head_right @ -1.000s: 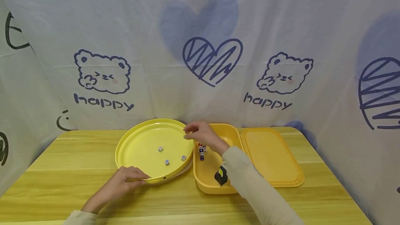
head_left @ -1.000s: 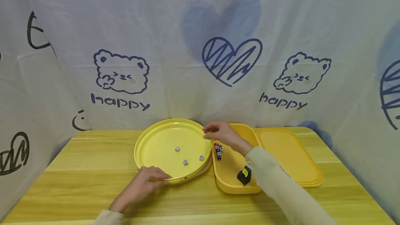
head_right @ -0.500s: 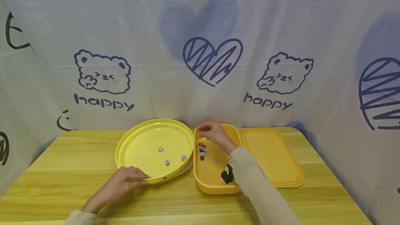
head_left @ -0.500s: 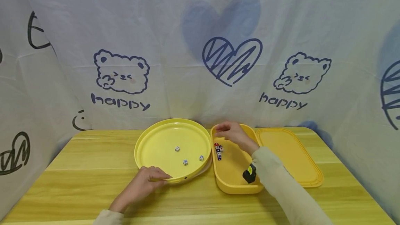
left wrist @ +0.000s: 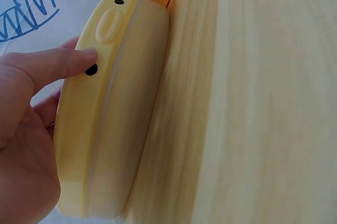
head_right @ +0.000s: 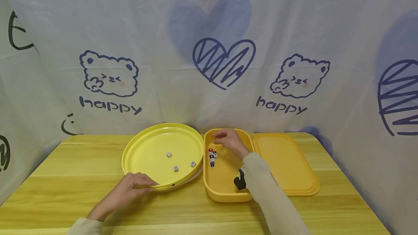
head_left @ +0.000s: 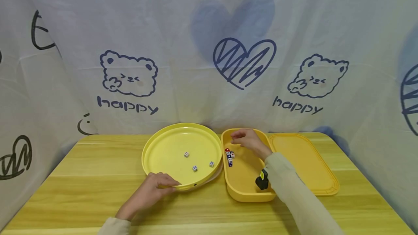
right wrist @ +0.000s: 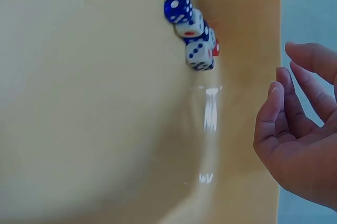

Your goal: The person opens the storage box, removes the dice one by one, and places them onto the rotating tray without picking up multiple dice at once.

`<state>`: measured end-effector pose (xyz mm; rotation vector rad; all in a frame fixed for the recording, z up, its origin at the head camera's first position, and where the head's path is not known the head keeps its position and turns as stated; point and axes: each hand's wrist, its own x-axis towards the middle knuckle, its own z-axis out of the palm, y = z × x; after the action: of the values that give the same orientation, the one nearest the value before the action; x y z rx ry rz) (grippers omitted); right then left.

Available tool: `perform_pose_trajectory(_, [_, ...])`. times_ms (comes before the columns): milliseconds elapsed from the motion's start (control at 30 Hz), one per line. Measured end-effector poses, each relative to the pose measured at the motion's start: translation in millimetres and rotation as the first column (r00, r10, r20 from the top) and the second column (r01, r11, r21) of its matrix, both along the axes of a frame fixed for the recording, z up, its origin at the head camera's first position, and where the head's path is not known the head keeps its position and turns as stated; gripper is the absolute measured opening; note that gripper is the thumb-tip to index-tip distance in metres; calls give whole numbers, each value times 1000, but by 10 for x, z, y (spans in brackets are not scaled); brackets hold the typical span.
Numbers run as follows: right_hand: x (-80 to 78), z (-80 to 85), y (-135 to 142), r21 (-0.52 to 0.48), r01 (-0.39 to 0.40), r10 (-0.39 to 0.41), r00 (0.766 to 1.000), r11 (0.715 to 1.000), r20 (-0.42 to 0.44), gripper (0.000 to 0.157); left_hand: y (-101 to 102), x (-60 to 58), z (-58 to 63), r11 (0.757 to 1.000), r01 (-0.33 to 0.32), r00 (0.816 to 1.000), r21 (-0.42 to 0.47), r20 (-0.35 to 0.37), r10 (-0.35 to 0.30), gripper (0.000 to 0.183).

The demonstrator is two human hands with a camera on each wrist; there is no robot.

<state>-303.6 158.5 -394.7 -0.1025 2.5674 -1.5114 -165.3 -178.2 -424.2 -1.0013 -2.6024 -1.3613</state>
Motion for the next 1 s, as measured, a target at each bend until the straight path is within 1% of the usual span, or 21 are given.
perform_pose_trajectory(200, [-24, -49, 36, 6, 15, -15, 1000, 1000, 18, 29, 3, -22, 3, 1000, 12, 1000, 4, -26, -12, 14])
perform_pose_trajectory(333, [-46, -77, 65, 20, 23, -24, 1000, 1000, 18, 24, -2, -25, 5, 1000, 6, 1000, -4, -1, -6, 14])
perform_pose_trajectory(433, [-55, -102, 91, 33, -20, 20, 1000, 999, -9, 20, -5, -21, 3, 1000, 0, 1000, -8, 8, 0, 14])
perform_pose_trajectory(567, [-63, -156, 76, 90, -73, 75, 997, 993, -25, 18, -6, -14, -5, 1000, -1, 1000, -4, 0, 1, 14])
perform_pose_trajectory(733, [-45, -242, 13, 162, -84, 88, 996, 983, -20, 21, -1, -7, -11, 1000, -5, 1000, -3, 6, 5, 14])
perform_pose_trajectory(867, [-27, -272, -18, 181, -77, 80, 997, 980, -9, 22, 1, -6, -11, 1000, -7, 1000, -4, -1, 7, 14])
perform_pose_trajectory(1000, [-48, -300, -7, 193, -63, 63, 998, 979, 8, 20, -1, -8, -12, 1000, -6, 1000, -5, -17, 6, 14])
